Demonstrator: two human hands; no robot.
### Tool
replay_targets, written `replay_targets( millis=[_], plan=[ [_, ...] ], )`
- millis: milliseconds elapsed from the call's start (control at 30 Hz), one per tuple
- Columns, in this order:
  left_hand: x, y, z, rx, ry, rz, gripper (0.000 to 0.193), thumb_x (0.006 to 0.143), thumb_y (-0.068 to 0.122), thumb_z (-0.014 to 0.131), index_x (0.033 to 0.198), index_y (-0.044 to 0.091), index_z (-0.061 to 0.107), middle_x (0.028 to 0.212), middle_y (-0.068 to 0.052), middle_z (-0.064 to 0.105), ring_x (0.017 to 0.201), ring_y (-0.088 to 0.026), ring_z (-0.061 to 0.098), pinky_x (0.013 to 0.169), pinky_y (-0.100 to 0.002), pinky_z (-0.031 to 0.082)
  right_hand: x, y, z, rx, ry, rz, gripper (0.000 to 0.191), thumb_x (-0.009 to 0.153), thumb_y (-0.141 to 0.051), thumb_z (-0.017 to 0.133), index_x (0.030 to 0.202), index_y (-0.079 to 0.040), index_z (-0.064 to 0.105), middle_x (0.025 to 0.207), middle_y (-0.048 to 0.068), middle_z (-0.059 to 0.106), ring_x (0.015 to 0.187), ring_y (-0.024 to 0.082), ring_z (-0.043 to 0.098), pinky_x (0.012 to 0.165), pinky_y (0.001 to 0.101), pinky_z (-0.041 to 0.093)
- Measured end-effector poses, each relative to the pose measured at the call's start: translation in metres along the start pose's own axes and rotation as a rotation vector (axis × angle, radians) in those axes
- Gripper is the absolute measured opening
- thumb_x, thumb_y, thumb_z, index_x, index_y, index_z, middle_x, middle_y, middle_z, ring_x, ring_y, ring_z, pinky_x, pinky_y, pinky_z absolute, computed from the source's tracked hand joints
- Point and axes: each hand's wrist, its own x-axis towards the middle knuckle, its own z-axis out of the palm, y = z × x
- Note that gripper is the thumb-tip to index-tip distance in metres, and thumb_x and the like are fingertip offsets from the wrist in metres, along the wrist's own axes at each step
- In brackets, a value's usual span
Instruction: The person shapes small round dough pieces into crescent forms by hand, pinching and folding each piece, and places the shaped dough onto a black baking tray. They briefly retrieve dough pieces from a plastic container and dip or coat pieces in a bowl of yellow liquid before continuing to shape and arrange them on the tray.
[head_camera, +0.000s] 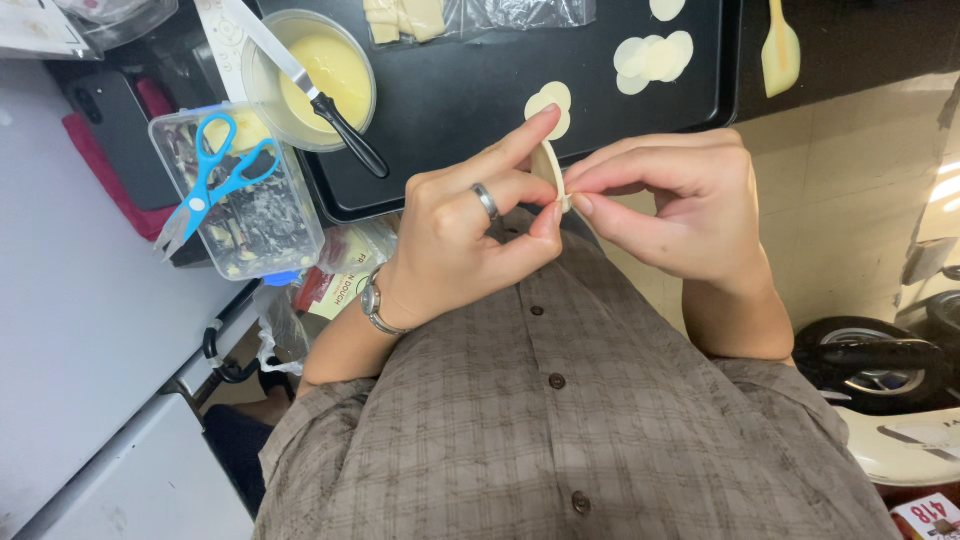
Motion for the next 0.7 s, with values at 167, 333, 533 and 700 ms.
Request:
replay_targets(
  millis=[167,333,533,700],
  plan=[
    [0.0,0.0,-0.003,-0.109,-0.018,-0.017,0.01,0.089,0.004,0.079,0.095,0.002,0.071,0.141,-0.019,0.062,0.09,-0.019,0.079,0.073,-0.024,0.062,-0.003,0.004,-0.003,0.119,-0.008,0.053,0.009,0.095,0.009,0.07,0.103,0.006,0.073,0.106,0.017,0.075,0.086,0.015,0.075,0.076,0.0227,0.062],
    [-0.001,0.0,-0.008,-0.171,-0.049,0.0,0.011,0.093,0.004,0.078,0.102,0.001,0.072,0.142,-0.02,0.06,0.098,-0.021,0.079,0.082,-0.025,0.064,-0.005,0.0,-0.002,0.222,0.001,0.036,0.012,0.096,0.008,0.071,0.108,0.007,0.071,0.107,0.017,0.074,0.092,0.017,0.074,0.082,0.0233,0.061],
    [-0.001,0.005,-0.011,-0.159,-0.066,0.006,0.011,0.095,0.004,0.079,0.104,0.001,0.073,0.143,-0.021,0.059,0.099,-0.022,0.079,0.08,-0.025,0.063,-0.002,-0.008,0.001,0.031,0.035,-0.069,0.012,0.091,0.01,0.075,0.102,0.006,0.072,0.103,0.018,0.075,0.088,0.021,0.076,0.079,0.0246,0.061],
    [-0.002,0.008,-0.012,-0.116,-0.037,0.077,0.013,0.095,0.005,0.081,0.105,0.003,0.072,0.143,-0.019,0.057,0.1,-0.021,0.077,0.082,-0.025,0.063,0.001,-0.018,0.003,0.012,0.046,-0.064,0.013,0.09,0.01,0.074,0.101,0.005,0.072,0.103,0.018,0.075,0.088,0.021,0.076,0.079,0.025,0.061]
  ],
)
